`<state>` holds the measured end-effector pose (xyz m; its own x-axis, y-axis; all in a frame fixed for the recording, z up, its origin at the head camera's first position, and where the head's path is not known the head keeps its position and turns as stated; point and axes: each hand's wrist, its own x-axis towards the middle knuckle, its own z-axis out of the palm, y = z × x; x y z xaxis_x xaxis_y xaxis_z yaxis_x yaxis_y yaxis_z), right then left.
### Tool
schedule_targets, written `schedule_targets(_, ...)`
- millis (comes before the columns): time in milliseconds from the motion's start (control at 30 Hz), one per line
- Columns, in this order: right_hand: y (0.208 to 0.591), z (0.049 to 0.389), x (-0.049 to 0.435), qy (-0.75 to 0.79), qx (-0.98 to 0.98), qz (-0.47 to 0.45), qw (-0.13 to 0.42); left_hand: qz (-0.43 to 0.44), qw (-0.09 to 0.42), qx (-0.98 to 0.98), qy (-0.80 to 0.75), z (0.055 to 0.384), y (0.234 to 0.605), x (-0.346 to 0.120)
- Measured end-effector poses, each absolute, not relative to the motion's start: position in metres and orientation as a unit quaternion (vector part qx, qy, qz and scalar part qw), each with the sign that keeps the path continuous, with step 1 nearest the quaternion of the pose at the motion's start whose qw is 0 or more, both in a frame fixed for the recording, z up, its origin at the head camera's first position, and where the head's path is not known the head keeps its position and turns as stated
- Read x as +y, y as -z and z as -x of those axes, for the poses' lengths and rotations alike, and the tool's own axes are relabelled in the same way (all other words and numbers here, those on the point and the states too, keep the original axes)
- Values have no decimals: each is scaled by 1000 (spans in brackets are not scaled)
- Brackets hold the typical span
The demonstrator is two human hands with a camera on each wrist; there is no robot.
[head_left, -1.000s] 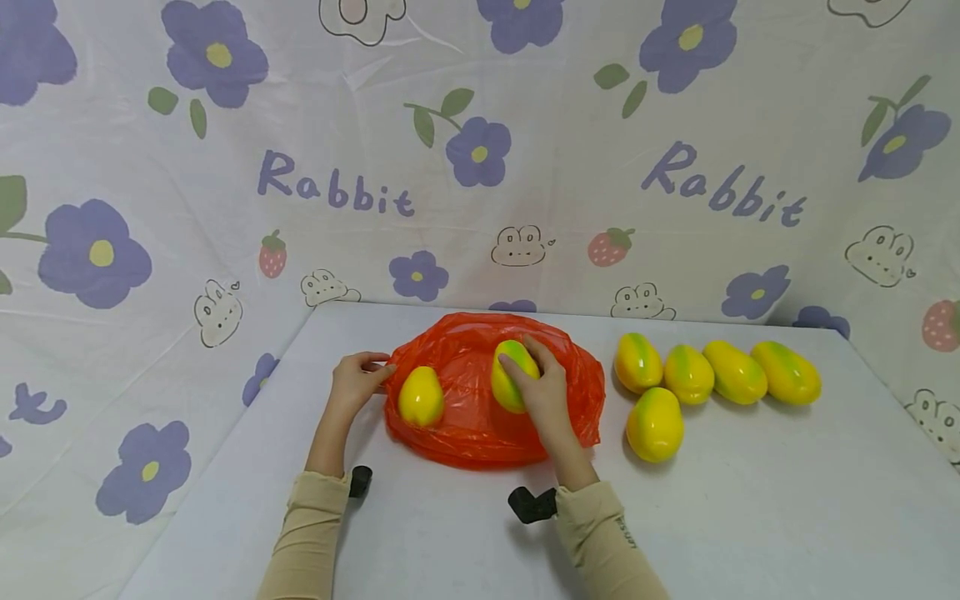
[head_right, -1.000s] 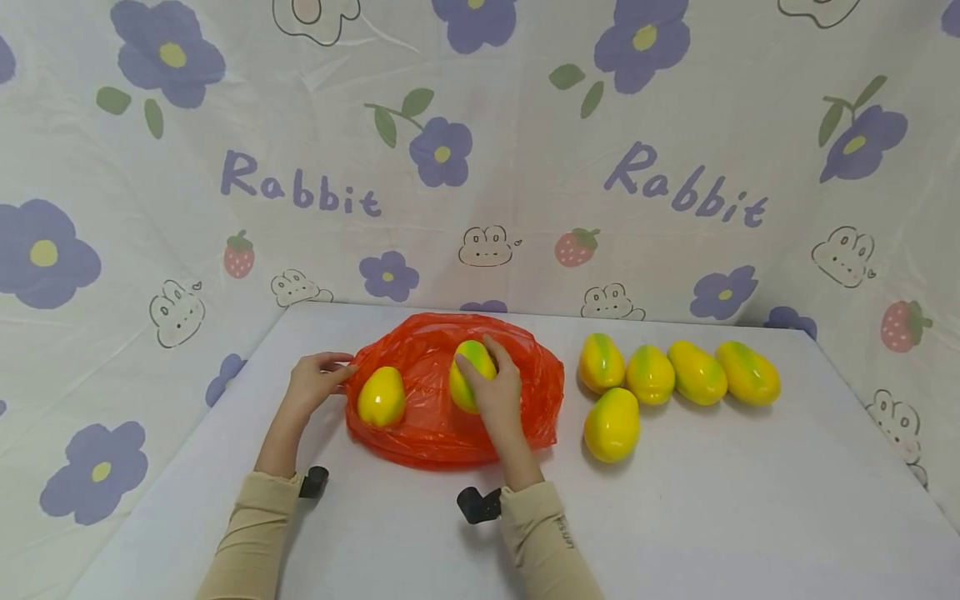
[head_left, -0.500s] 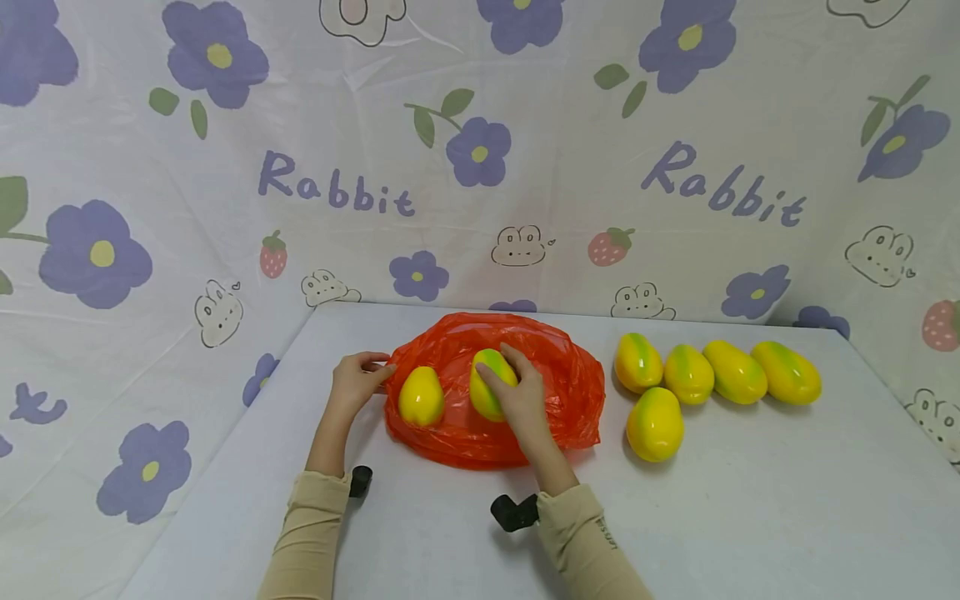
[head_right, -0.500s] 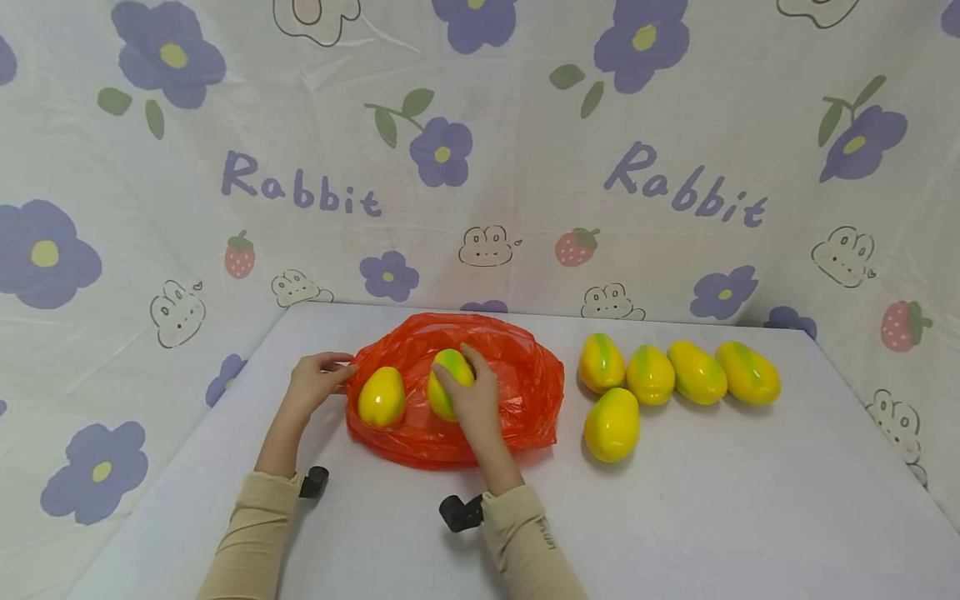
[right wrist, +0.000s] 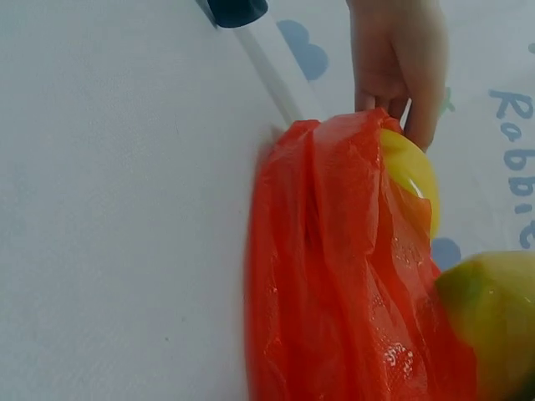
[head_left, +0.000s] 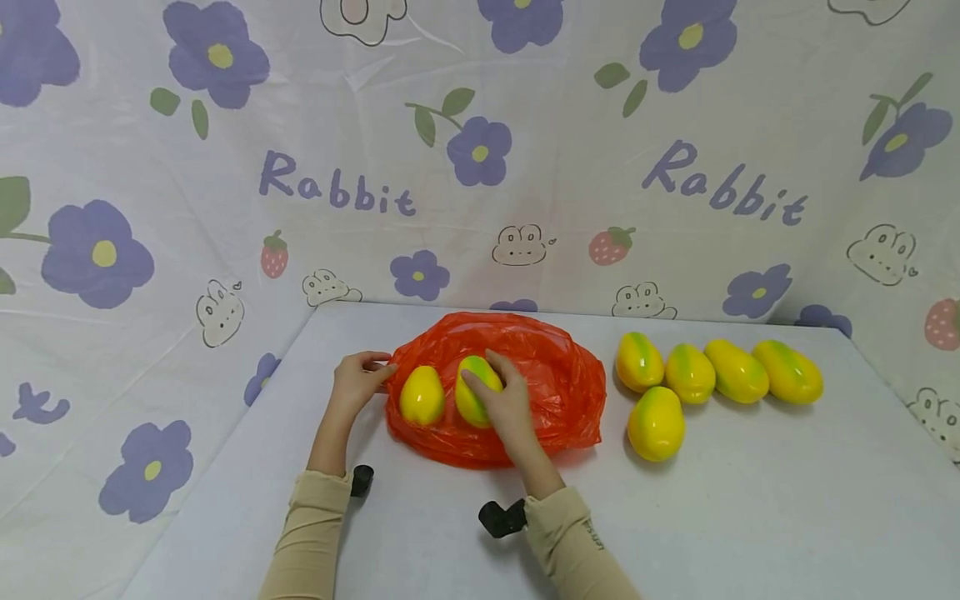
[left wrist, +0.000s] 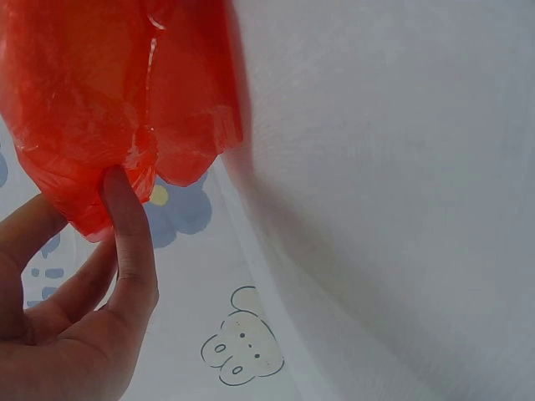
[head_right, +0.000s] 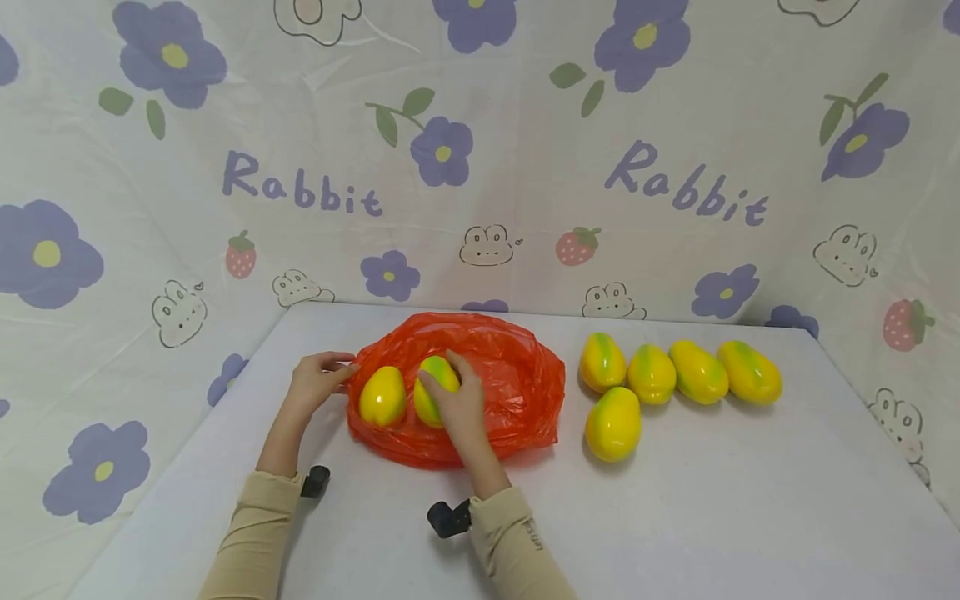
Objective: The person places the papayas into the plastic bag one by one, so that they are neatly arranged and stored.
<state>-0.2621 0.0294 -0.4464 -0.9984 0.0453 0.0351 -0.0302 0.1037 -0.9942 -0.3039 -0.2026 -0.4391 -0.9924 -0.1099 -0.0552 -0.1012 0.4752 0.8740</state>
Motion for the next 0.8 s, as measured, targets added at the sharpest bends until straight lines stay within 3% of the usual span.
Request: schedule_targets(800, 456, 260, 15, -668, -744, 14, 7, -57, 4, -860, 507, 305, 439, -202)
